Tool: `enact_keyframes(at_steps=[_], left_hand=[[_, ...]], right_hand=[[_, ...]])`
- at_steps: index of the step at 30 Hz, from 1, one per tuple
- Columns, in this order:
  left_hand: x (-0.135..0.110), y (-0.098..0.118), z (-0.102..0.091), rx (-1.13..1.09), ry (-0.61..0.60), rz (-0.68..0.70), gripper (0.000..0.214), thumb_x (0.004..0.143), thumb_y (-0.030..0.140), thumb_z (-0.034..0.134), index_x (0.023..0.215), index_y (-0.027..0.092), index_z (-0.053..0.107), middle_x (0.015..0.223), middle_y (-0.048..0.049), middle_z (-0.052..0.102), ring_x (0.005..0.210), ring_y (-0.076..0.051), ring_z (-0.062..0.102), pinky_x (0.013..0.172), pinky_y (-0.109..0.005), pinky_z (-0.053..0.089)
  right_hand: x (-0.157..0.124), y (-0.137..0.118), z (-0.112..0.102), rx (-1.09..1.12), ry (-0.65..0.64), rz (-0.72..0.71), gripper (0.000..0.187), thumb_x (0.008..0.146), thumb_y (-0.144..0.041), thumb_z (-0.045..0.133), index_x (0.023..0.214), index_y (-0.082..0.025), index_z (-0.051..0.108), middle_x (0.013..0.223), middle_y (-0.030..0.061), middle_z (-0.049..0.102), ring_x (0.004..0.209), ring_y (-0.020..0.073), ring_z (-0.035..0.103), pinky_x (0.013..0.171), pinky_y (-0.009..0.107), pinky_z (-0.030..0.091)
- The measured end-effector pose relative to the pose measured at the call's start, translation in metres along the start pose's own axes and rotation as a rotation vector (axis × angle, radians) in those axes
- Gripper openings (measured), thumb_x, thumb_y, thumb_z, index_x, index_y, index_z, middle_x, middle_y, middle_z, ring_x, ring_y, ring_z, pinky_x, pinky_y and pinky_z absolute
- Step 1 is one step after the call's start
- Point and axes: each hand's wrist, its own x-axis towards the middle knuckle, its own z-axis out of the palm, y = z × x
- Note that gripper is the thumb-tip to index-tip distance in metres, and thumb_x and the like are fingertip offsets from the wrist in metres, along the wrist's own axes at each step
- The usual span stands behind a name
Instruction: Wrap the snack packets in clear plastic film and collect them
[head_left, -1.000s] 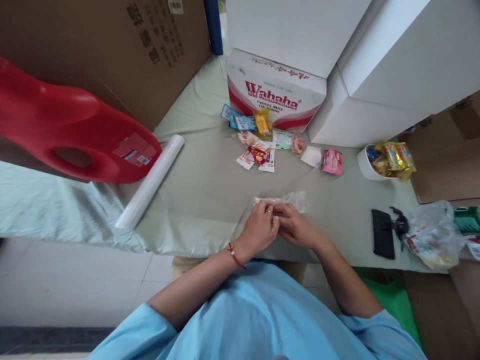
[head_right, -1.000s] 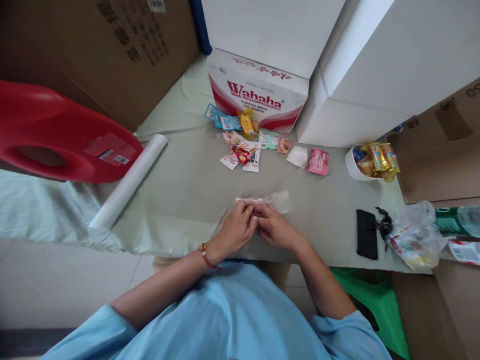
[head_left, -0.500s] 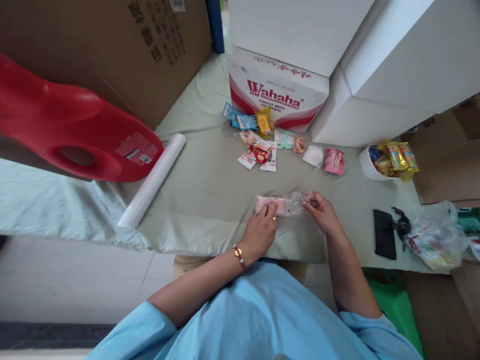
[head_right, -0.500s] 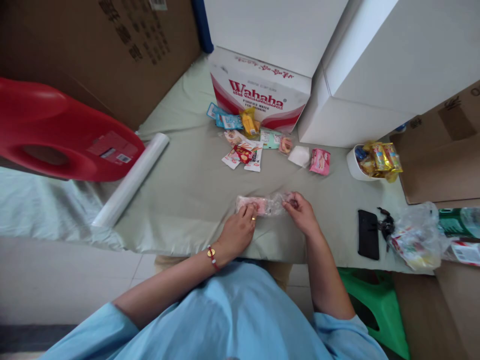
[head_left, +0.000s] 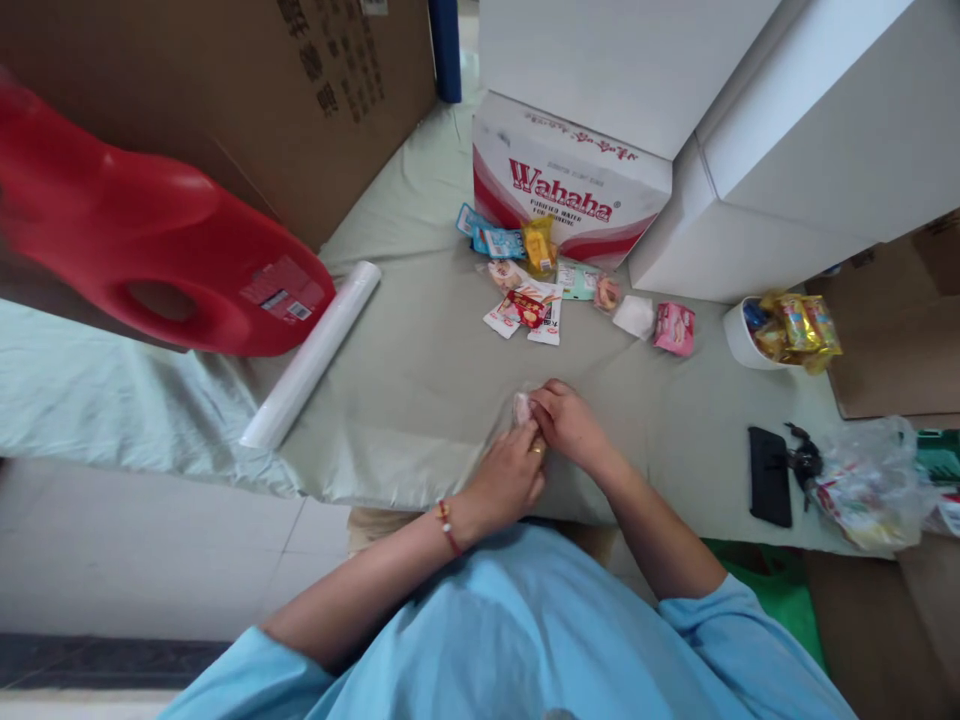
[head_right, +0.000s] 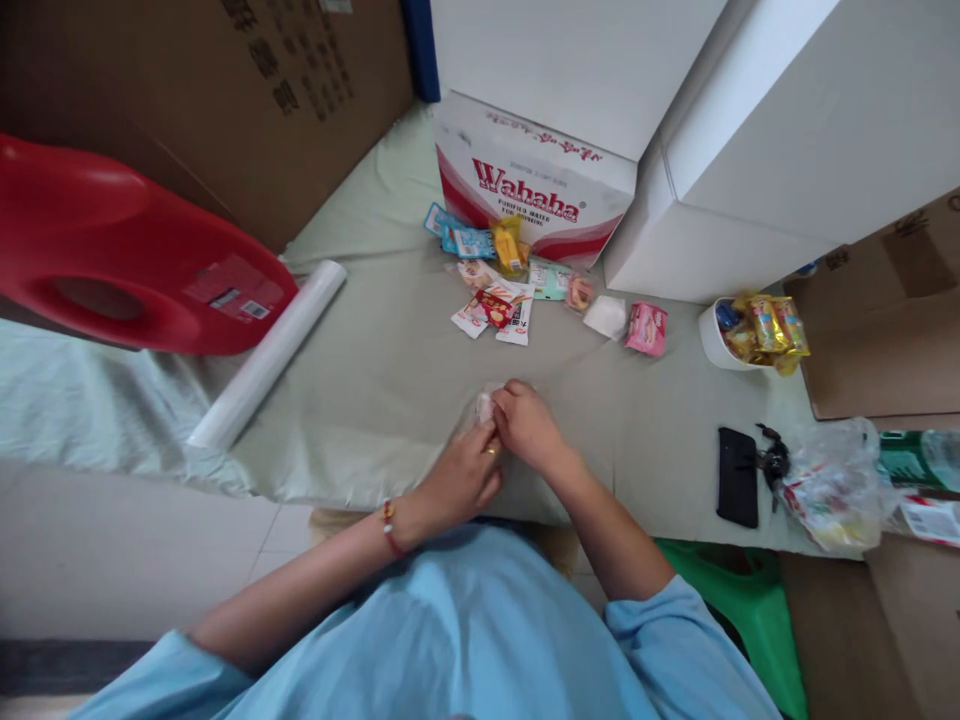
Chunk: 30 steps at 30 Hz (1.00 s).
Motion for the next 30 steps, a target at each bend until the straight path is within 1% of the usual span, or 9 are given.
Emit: enact_keyframes(at_steps=[3, 6, 11, 14, 17, 20, 23, 27, 30], left_hand=[[-0.021, -0.023, -0.018, -0.175, 0.151, -0.066, 0.03, 0.095, 0.014, 0.047, 0.114, 0.018, 0.071, 0.116, -0.0117, 0.075, 0.108, -0.025, 0.069, 0.097, -0.042, 0.057], [-0.035, -0.044, -0.029, -0.263, 0.296, -0.248, 0.029, 0.096, 0.016, 0.045, 0.102, 0.021, 0.073, 0.1, -0.0069, 0.077, 0.098, -0.021, 0.071, 0.091, -0.038, 0.058], [-0.038, -0.057, -0.032, -0.385, 0.406, -0.36, 0.028, 0.094, 0.019, 0.046, 0.094, 0.021, 0.074, 0.096, -0.005, 0.077, 0.096, -0.02, 0.071, 0.091, -0.035, 0.057], [-0.032, -0.053, -0.034, -0.503, 0.394, -0.392, 0.025, 0.096, 0.026, 0.05, 0.097, 0.021, 0.074, 0.099, -0.006, 0.076, 0.096, -0.02, 0.07, 0.089, -0.034, 0.056], [-0.019, -0.043, -0.036, -0.729, 0.343, -0.436, 0.032, 0.093, 0.04, 0.064, 0.117, 0.02, 0.072, 0.118, -0.0102, 0.074, 0.109, -0.023, 0.07, 0.092, -0.036, 0.056], [-0.004, -0.03, -0.034, -1.093, 0.24, -0.451, 0.061, 0.083, 0.049, 0.078, 0.135, 0.019, 0.062, 0.137, -0.0151, 0.069, 0.124, -0.028, 0.067, 0.099, -0.04, 0.056], [0.008, -0.019, -0.028, -1.304, 0.17, -0.478, 0.054, 0.082, 0.05, 0.08, 0.123, 0.017, 0.066, 0.124, -0.0135, 0.075, 0.113, -0.027, 0.071, 0.097, -0.039, 0.057], [0.015, -0.012, -0.015, -1.236, 0.229, -0.552, 0.042, 0.08, 0.047, 0.079, 0.11, 0.018, 0.069, 0.109, -0.0087, 0.078, 0.102, -0.025, 0.073, 0.092, -0.038, 0.057], [0.016, -0.008, -0.006, -1.167, 0.143, -0.527, 0.043, 0.081, 0.044, 0.077, 0.114, 0.018, 0.069, 0.111, -0.0098, 0.078, 0.103, -0.026, 0.073, 0.095, -0.04, 0.057]], right_hand=[[-0.02, -0.008, 0.013, -0.124, 0.06, -0.028, 0.026, 0.105, -0.036, 0.057, 0.119, -0.019, 0.07, 0.116, 0.0154, 0.067, 0.108, 0.03, 0.058, 0.096, 0.043, 0.049], [-0.037, -0.017, 0.027, -0.217, 0.059, 0.019, 0.061, 0.095, -0.047, 0.072, 0.146, -0.018, 0.056, 0.143, 0.0218, 0.057, 0.124, 0.0388, 0.05, 0.101, 0.053, 0.047], [-0.04, -0.011, 0.032, -0.21, 0.064, 0.076, 0.048, 0.101, -0.025, 0.059, 0.15, -0.022, 0.057, 0.145, 0.0175, 0.06, 0.126, 0.036, 0.051, 0.104, 0.051, 0.047], [-0.038, 0.0, 0.015, -0.061, 0.141, 0.072, 0.041, 0.104, -0.022, 0.05, 0.142, -0.021, 0.064, 0.135, 0.0165, 0.065, 0.12, 0.0324, 0.057, 0.103, 0.048, 0.049], [-0.039, 0.007, -0.006, 0.328, 0.263, 0.095, 0.034, 0.106, -0.034, 0.05, 0.131, -0.023, 0.071, 0.121, 0.0128, 0.07, 0.11, 0.0277, 0.063, 0.098, 0.044, 0.052], [-0.038, 0.007, -0.013, 0.863, 0.191, 0.21, 0.034, 0.103, -0.052, 0.058, 0.117, -0.026, 0.075, 0.104, 0.006, 0.075, 0.094, 0.0227, 0.069, 0.086, 0.036, 0.057], [-0.038, -0.001, -0.005, 1.208, 0.142, 0.358, 0.041, 0.093, -0.063, 0.07, 0.111, -0.027, 0.073, 0.101, 0.0034, 0.076, 0.089, 0.0211, 0.071, 0.08, 0.033, 0.059], [-0.047, -0.015, 0.018, 1.267, 0.268, 0.432, 0.05, 0.088, -0.066, 0.074, 0.119, -0.028, 0.068, 0.113, 0.004, 0.075, 0.099, 0.0215, 0.071, 0.088, 0.033, 0.059], [-0.063, -0.013, 0.032, 1.141, 0.325, 0.424, 0.045, 0.091, -0.061, 0.072, 0.119, -0.026, 0.068, 0.111, 0.0041, 0.075, 0.1, 0.0209, 0.07, 0.092, 0.032, 0.057]])
